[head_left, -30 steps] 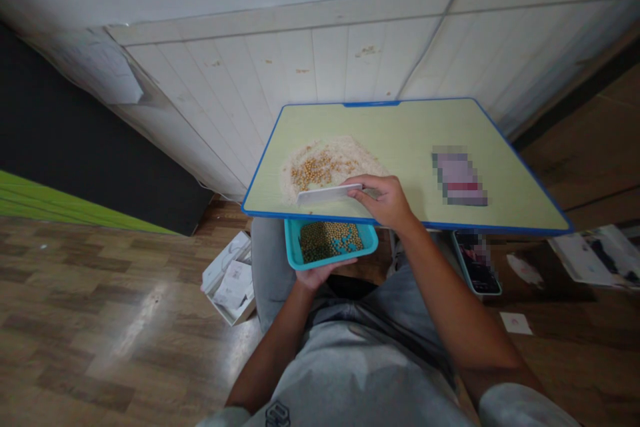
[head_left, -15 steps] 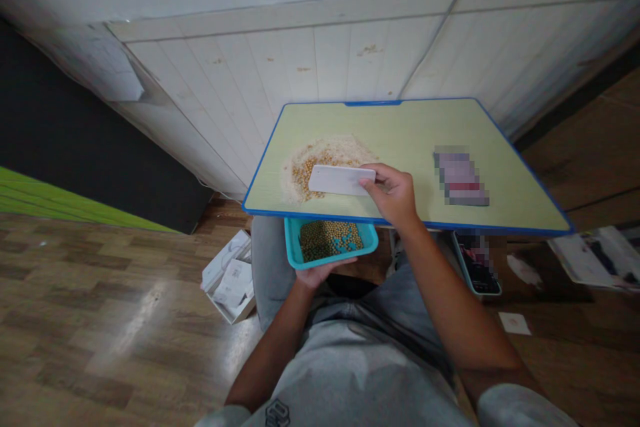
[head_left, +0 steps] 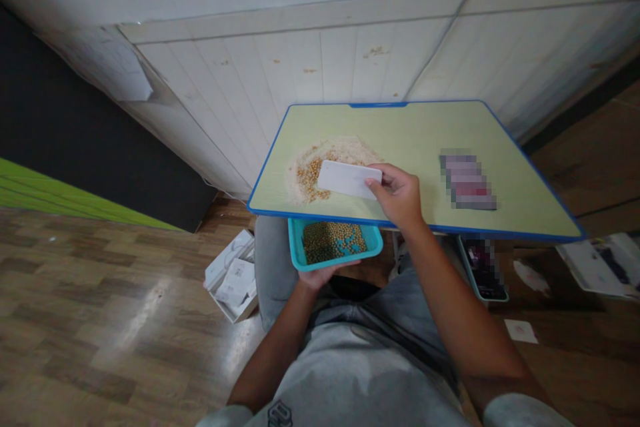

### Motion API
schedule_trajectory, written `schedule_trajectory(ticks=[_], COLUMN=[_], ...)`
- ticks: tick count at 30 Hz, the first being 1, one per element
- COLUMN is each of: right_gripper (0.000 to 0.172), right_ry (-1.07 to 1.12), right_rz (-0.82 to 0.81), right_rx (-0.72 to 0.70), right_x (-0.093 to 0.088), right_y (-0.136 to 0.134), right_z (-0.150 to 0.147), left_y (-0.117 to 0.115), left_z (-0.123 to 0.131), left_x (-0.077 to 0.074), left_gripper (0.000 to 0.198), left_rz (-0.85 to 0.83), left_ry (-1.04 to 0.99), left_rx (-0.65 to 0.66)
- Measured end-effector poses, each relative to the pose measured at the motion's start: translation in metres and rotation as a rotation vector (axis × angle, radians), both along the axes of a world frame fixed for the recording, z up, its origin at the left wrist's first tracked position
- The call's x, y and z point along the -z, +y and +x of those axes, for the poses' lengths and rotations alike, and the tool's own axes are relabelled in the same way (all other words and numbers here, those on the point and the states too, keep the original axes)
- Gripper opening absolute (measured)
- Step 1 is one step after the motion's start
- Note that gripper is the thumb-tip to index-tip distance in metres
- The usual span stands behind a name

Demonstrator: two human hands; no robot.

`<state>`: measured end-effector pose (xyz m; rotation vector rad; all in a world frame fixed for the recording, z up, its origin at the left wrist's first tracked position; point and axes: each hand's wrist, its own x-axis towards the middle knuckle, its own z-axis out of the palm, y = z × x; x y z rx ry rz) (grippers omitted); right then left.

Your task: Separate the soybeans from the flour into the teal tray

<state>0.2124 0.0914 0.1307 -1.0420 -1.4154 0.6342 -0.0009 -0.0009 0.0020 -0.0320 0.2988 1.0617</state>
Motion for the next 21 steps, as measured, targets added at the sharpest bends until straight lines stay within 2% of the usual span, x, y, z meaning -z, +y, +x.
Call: schedule_trajectory(ticks=[10, 15, 21], right_gripper=[0.021, 0.021, 0.021], right_ry=[0.046, 0.059, 0.092], right_rz=[-0.01, 0.003, -0.013], right_rx=[0.002, -0.023, -0.059], right_x=[0.001, -0.009, -0.019], right_y=[0.002, 0.012, 0.026], right_z=[0.001, 0.006, 0.008], left_y=[0.002, 0.001, -0.001], left_z=[-0.003, -0.001, 0.0], left_x=[0.006, 0.008, 0.014], left_gripper=[0.08, 0.08, 0.074], left_rz=[0.044, 0.093, 0.079], left_ry=[-0.043, -0.034, -0.05], left_rx=[0.035, 0.041, 0.013])
